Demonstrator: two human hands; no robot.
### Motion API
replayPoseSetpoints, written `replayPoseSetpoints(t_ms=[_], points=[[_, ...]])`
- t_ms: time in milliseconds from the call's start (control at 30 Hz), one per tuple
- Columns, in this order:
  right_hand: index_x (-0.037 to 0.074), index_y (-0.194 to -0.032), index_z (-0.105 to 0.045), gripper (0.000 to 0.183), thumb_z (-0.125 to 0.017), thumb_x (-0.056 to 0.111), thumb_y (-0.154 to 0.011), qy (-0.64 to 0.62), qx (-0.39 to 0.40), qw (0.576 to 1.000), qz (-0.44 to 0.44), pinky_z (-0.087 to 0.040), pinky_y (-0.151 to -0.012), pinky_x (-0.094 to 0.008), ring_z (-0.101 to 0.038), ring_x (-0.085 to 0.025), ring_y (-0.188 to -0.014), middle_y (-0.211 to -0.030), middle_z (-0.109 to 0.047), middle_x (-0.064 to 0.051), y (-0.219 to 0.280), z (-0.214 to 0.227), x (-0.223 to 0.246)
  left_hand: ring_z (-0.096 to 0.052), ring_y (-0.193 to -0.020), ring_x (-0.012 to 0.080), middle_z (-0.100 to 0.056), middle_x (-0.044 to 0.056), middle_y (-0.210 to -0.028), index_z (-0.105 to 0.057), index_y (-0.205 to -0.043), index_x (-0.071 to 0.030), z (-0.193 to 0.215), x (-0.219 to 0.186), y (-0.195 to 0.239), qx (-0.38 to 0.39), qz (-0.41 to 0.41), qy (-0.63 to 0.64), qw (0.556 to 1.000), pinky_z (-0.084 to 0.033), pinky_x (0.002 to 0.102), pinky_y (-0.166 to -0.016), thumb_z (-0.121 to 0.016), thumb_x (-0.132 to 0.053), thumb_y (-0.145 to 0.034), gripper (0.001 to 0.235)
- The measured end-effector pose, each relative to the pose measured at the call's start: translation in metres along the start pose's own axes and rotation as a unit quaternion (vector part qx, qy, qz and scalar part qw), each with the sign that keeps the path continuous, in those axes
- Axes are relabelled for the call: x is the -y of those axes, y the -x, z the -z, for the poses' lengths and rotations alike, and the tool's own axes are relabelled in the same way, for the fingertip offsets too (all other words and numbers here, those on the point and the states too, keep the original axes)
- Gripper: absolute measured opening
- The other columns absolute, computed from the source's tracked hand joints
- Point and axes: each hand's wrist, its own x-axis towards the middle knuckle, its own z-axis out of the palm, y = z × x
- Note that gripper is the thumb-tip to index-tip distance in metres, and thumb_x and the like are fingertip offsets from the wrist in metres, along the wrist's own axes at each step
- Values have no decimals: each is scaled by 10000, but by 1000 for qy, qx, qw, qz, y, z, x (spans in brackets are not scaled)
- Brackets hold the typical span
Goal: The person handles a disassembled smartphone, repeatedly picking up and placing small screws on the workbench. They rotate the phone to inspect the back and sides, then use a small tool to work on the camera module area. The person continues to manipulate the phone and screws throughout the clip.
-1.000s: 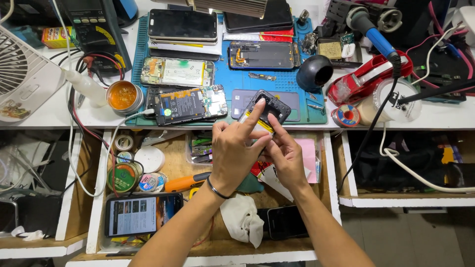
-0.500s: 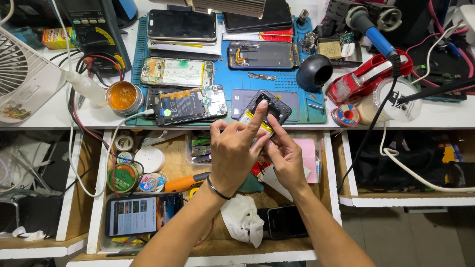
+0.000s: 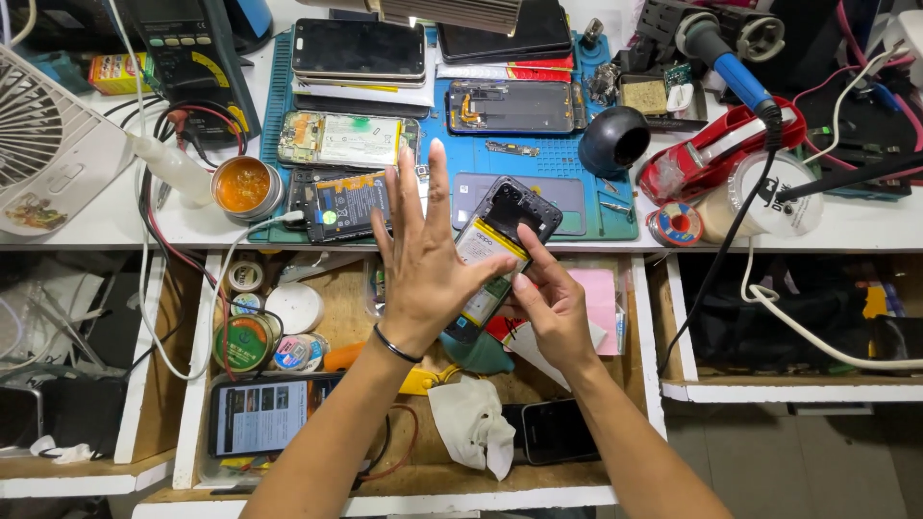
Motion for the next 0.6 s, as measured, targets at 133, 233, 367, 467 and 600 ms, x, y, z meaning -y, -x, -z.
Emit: replayPoseSetpoints(t_ms=[133,233,367,467,600], points=[[154,-1568,-401,586,-565,127,-1006,-6,-3,1000,-9,-690,-745,-339,-723,-198,-879,-1070,-707,-98,-1,1,5,-113,-1613,344,-99,153,-1740,-6,-1635,-212,5,1,-2,2,12,68,998,-175,748,-1137,-848,-597,-785,1256],[162,-1563,-409,585,-552,116,-997,7,-15,1000,-16,-690,-760,-333,-698,-180,-879,-1097,-706,-113,-1,3,2,-150,-1603,364,-102,156,-1740,15,-1628,-247,6,-4,3,16,20,75,997,-139,742,-1149,-842,-625,-767,1272],[146,-1571,-390,585,-555,113,-1010,-7,-1,1000,4,-690,-785,-348,-624,-133,-896,-1062,-670,-63,-1,3,1,-65,-1602,408,-40,166,-1743,31,-1631,-277,-2,-7,-1,37,8,38,999,-103,750,-1147,-879,-585,-753,1301],[151,-1565,-402,575,-550,118,-1011,-13,2,1000,-2,-689,-797,-363,-663,-169,-950,-1088,-673,-96,-1,1,2,-62,-1599,404,-41,168,-1741,35,-1629,-270,-3,-4,-7,47,15,39,998,-96,754,-1140,-866,-542,-780,1267],[94,-1580,-344,603,-503,18,-1003,-102,3,994,43,-662,-757,-506,-717,-430,-995,-1280,-659,-290,-8,13,-23,-296,-1444,586,-300,375,-1584,-93,-1637,-107,32,9,-16,22,41,329,943,-240,852,-1018,-746,-522,-875,1086]])
